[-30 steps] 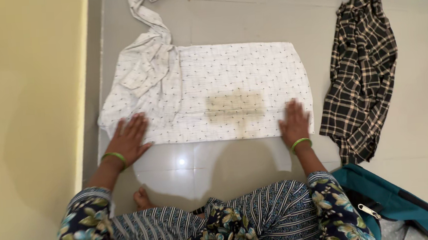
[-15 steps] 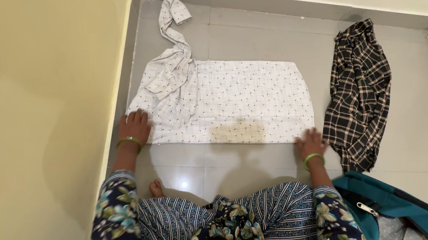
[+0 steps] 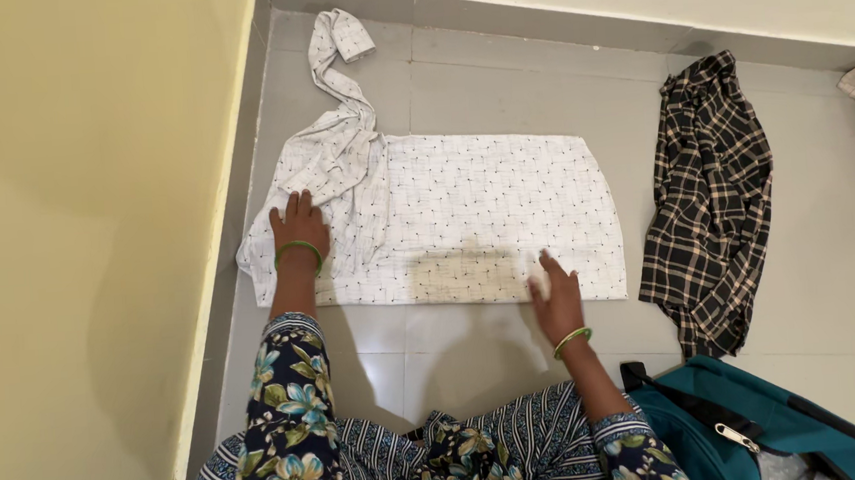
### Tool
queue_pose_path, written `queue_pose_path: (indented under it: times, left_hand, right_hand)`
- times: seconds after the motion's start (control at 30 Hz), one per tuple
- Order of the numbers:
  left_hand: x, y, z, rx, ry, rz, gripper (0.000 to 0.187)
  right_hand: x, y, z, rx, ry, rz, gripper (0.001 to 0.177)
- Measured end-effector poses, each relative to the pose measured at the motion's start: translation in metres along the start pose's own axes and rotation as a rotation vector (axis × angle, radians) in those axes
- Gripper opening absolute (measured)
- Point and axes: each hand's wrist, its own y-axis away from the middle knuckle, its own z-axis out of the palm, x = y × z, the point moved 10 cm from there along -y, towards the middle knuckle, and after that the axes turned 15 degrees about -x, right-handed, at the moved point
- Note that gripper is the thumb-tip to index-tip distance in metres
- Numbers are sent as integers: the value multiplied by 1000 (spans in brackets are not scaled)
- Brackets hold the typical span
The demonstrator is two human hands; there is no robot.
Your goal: The person folds a white patterned shirt on the floor by folding in the sleeves and sides, folding the body into a square, and then buttoning the top button of the collar.
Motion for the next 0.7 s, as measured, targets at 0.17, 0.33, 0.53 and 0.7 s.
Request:
queue_pose_path:
  times: [0.17, 0.33, 0.53, 0.7]
  left_hand:
    - [-6, 8, -44, 204, 2, 69, 38]
    - [7, 71, -156, 442, 319, 196, 22]
    - [88, 188, -199, 675, 482, 515, 29]
    - [177, 253, -128, 414, 562, 776, 38]
  right_hand:
    - [15, 3, 13, -34, -239, 55, 46]
    - [-12, 11, 40, -126, -541, -224, 45]
    - [-59, 35, 68, -345, -1026, -400, 53]
    - [-94, 56, 96, -644, -1527, -387, 57]
